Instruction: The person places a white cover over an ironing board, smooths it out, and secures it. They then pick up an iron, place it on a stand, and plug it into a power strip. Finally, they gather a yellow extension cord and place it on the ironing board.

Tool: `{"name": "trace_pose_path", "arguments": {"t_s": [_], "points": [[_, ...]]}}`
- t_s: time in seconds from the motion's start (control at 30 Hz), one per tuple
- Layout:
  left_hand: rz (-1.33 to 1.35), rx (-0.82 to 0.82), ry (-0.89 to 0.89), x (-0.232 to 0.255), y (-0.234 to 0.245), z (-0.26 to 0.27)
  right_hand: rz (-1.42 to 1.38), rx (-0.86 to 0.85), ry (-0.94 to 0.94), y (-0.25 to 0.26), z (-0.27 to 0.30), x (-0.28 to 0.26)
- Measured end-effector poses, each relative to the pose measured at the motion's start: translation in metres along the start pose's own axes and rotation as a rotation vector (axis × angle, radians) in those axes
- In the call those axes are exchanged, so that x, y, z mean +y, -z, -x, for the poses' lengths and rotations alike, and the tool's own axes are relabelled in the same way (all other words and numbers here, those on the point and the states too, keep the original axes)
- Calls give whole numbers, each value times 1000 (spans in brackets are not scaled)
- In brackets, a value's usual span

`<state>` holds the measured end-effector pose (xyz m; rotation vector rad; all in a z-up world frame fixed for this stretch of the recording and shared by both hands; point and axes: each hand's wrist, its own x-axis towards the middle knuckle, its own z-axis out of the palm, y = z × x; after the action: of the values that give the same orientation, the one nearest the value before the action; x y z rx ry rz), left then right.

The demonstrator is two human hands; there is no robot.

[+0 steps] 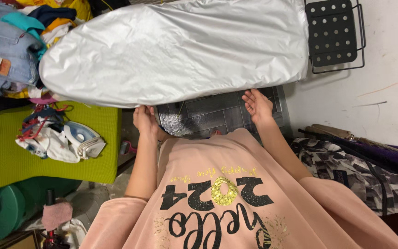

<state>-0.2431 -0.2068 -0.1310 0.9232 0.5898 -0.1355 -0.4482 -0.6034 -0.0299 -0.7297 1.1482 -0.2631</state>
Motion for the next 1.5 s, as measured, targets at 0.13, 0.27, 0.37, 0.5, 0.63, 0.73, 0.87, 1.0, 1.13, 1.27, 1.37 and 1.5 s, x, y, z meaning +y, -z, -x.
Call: {"name": "trace_pose_path", "arguments": {"t_s": [0.13, 0.27, 0.37, 0.5, 0.63, 0.73, 0.87, 1.0, 1.13, 1.27, 1.37, 1.5], "points": [[-80, 80, -32, -7, 0, -14, 29, 28, -31, -2, -6, -4], [-94, 100, 22, 1, -7, -21, -39, 22, -40, -9, -13, -2], [-147, 84, 108, 18, -13, -22, -61, 50, -4, -5, -16, 3], [-124, 102, 114, 36, -23, -5, -58, 143, 147, 11, -24, 4], [-139, 140, 84, 39, -34, 15, -229, 175, 253, 28, -46, -13], [-168, 46, 142, 25, -45, 27, -292, 239, 320, 38, -62, -27], [-207, -130, 281, -16, -61, 50, -324, 304, 285, 52, -81, -42], [-167, -186, 365, -44, -74, 59, -314, 266, 238, 68, -100, -46], [-182, -156, 367, -48, -82, 53, -372, 159, 225, 82, -109, -38], [-211, -109, 360, -42, -84, 54, -346, 133, 180, 84, -107, -34], [-212, -124, 347, -38, -87, 63, -153, 171, 151, 80, -99, -44], [-223, -35, 289, -32, -88, 75, 766, 12, 174, 70, -65, -61]]}}
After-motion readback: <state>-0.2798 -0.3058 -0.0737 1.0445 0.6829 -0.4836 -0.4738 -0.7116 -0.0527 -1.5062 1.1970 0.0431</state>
